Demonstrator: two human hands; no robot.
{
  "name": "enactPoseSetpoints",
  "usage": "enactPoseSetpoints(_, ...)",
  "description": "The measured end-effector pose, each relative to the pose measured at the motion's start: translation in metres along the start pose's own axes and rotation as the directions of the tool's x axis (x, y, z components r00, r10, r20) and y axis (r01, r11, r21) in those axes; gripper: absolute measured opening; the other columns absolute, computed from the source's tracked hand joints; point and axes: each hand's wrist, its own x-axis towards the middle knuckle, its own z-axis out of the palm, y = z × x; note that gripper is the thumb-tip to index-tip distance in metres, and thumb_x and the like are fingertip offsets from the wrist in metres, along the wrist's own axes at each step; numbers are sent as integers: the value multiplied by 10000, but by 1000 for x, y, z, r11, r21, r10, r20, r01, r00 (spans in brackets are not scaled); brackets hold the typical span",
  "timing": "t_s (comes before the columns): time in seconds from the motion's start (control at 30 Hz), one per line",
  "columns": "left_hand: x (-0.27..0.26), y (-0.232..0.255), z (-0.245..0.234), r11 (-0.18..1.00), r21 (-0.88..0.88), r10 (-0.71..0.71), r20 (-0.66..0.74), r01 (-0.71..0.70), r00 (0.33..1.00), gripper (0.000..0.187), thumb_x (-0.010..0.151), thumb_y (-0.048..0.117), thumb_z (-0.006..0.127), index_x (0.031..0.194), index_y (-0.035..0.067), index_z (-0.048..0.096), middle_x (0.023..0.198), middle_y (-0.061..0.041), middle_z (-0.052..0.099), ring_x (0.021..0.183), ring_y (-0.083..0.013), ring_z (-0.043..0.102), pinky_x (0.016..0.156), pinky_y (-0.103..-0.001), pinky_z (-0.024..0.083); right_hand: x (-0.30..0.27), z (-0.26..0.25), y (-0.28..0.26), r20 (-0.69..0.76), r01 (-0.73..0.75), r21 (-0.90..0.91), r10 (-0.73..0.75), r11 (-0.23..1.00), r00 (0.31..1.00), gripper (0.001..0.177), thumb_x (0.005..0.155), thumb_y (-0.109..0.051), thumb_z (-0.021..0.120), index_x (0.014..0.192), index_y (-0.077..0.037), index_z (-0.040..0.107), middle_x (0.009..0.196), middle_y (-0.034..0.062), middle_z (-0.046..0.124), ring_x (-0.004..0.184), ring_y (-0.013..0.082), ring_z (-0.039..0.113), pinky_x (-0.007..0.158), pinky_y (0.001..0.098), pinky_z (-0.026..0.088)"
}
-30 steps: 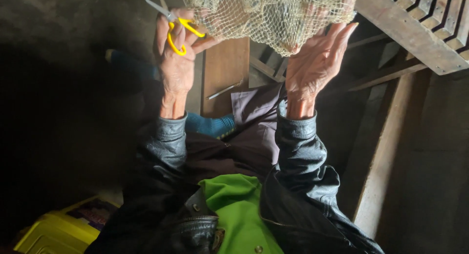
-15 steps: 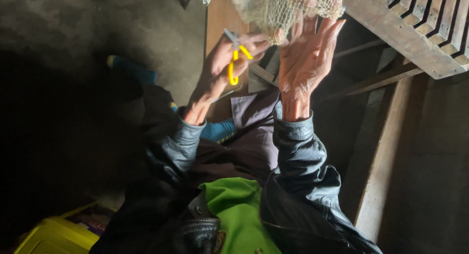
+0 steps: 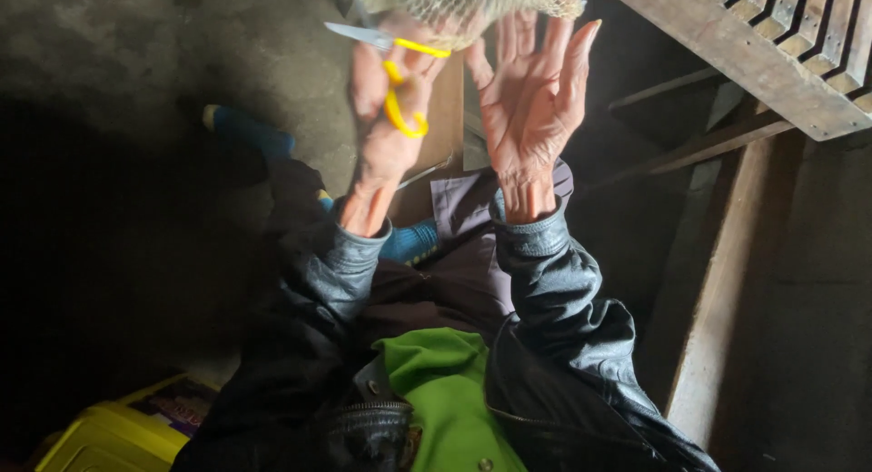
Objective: Trimming and repairing a fishing net using a pair of scissors
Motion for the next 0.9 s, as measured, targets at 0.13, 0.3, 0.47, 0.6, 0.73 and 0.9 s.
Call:
enactPoseSetpoints(0.13, 5, 31, 6, 995, -98, -10, 7, 10, 1000, 515, 982, 4, 444, 1455, 204, 484, 1414, -53, 497, 1372, -245, 488, 1271, -676, 337, 2, 7, 14, -16, -141, 176, 146, 974, 989, 585, 1045, -479, 667, 1470, -84, 584, 1458, 153, 644, 1131, 264, 714, 1066, 385, 620)
enactPoseSetpoints(0.3, 6, 45, 11, 987, -160, 13, 14, -11, 1000, 715, 902, -112, 480, 1533, 223, 514, 1381, -57, 513, 1391, -235, 485, 921, -691, 595, 17, -11, 50, 270, -435, 397, 350, 808, 897, 702, 1097, -676, 540, 1604, -189, 549, 1592, 136, 615, 1351, 306, 678, 513, 80, 490)
enactPoseSetpoints(0.47, -1, 62, 18, 994, 108, 20, -51, -14, 999, 495, 942, 113, 556, 1429, 180, 503, 1309, -65, 501, 1234, -210, 498, 1075, -440, 473, 21, -48, 82, 107, -227, 298, 204, 927, 973, 608, 919, -124, 718, 1502, -210, 567, 1554, 116, 566, 1367, 294, 624, 1123, 454, 608)
enactPoseSetpoints(0.6, -6, 77, 17, 980, 195, 54, -42, -45, 998, 434, 903, 263, 624, 1324, 229, 525, 1284, -34, 511, 1228, -186, 485, 1159, -434, 354, 26, -82, 98, 210, 175, -207, -131, 962, 969, 872, 942, 115, 784, 1638, -227, 387, 1598, 69, 536, 1448, 242, 529, 1326, 410, 377)
enactPoseSetpoints(0.73, -13, 88, 12, 982, 179, 78, -49, -68, 996, 387, 832, 301, 655, 1204, 290, 551, 1239, 5, 531, 1233, -184, 509, 1171, -495, 360, 33, -86, 105, 189, 209, -212, -169, 955, 967, 743, 1072, 167, 674, 1658, -170, 367, 1668, 37, 460, 1496, 208, 485, 1363, 382, 317)
enactPoseSetpoints(0.9, -13, 98, 10, 980, 146, 142, -59, -132, 988, 302, 689, 379, 716, 966, 413, 601, 1150, 84, 570, 1245, -178, 557, 1196, -616, 375, 52, -71, 74, 51, -301, 438, 311, 847, 949, 273, 1020, -212, 722, 1268, -107, 684, 1342, 12, 714, 1259, 89, 685, 1180, 229, 543)
